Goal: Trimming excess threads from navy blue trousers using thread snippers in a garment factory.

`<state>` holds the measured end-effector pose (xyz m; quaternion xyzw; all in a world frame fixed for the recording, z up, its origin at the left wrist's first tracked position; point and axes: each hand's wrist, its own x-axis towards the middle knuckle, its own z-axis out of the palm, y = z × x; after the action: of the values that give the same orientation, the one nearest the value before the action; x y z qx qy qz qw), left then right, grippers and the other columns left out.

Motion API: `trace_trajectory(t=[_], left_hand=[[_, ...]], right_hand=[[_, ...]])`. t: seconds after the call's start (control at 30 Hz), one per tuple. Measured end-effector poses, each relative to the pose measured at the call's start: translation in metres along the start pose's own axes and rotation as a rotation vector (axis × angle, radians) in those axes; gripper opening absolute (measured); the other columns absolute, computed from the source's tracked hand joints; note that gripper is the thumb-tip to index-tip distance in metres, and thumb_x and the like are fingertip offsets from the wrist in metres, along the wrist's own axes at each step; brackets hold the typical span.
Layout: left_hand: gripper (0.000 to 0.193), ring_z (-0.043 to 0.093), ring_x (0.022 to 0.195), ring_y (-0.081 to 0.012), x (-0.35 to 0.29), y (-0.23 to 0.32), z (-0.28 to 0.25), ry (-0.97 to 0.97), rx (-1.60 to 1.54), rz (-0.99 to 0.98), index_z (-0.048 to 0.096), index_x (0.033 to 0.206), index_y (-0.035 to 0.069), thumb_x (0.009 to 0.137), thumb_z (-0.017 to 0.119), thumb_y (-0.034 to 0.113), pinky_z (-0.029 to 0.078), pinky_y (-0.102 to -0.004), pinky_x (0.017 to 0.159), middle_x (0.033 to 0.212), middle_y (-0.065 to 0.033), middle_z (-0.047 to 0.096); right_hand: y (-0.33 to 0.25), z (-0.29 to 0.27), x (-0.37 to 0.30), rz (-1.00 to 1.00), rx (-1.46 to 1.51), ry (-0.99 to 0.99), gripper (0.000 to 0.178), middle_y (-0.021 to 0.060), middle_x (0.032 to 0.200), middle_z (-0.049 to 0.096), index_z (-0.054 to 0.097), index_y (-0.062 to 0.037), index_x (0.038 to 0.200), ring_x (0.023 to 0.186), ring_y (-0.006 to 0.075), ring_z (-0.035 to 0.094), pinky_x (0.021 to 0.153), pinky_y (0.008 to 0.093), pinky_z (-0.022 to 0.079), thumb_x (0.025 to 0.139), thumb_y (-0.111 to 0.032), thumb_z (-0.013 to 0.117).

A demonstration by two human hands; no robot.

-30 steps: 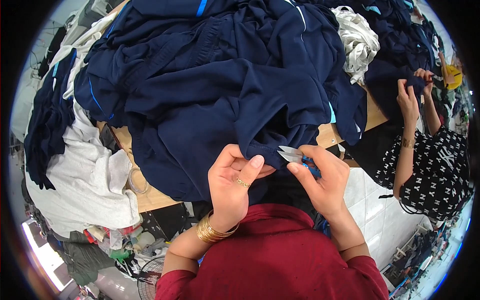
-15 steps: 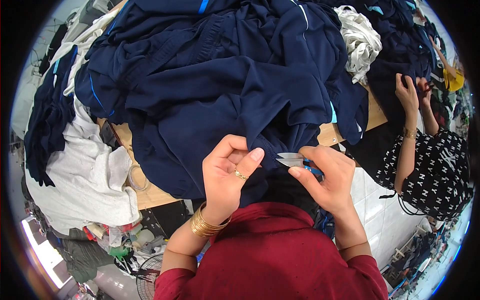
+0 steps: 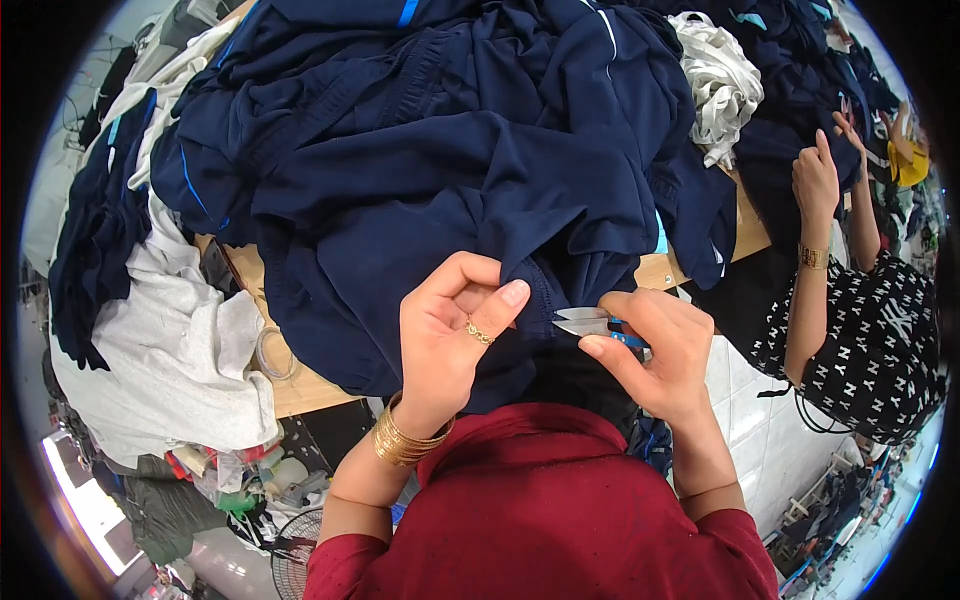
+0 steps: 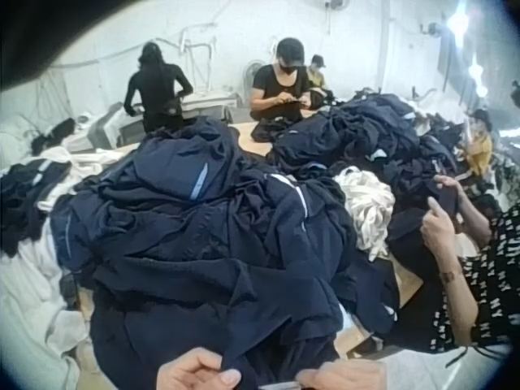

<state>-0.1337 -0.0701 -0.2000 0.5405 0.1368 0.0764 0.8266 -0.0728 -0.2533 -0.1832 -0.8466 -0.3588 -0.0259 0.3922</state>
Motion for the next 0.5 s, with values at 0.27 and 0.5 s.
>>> trace_trajectory(t=[0.27, 0.5], left_hand=[[0.008, 0.047, 0.061, -0.001, 0.0009, -0.0004, 0.0005, -0.021, 0.002, -0.027, 0.056, 0.084, 0.001, 0.087, 0.062, 0.004, 0.036, -0.0163, 0.058, 0.067, 0.0024, 0.054], [0.008, 0.049, 0.06, -0.002, 0.0016, 0.0012, 0.0009, -0.031, -0.063, -0.099, 0.057, 0.084, 0.002, 0.086, 0.063, 0.006, 0.039, -0.0173, 0.059, 0.066, 0.0028, 0.055]], right_hand=[[-0.0009, 0.0005, -0.0002, -0.007, 0.004, 0.02, 0.025, 0.0038, 0.061, 0.054, 0.062, -0.0051, 0.079, 0.049, 0.0198, 0.049, 0.045, 0.0304, 0.036, 0.069, -0.024, 0.077], [-0.0004, 0.0005, -0.0017, -0.022, -0.03, 0.029, 0.024, 0.0035, 0.061, 0.053, 0.062, -0.0052, 0.077, 0.049, 0.0196, 0.049, 0.045, 0.0306, 0.035, 0.069, -0.022, 0.077]])
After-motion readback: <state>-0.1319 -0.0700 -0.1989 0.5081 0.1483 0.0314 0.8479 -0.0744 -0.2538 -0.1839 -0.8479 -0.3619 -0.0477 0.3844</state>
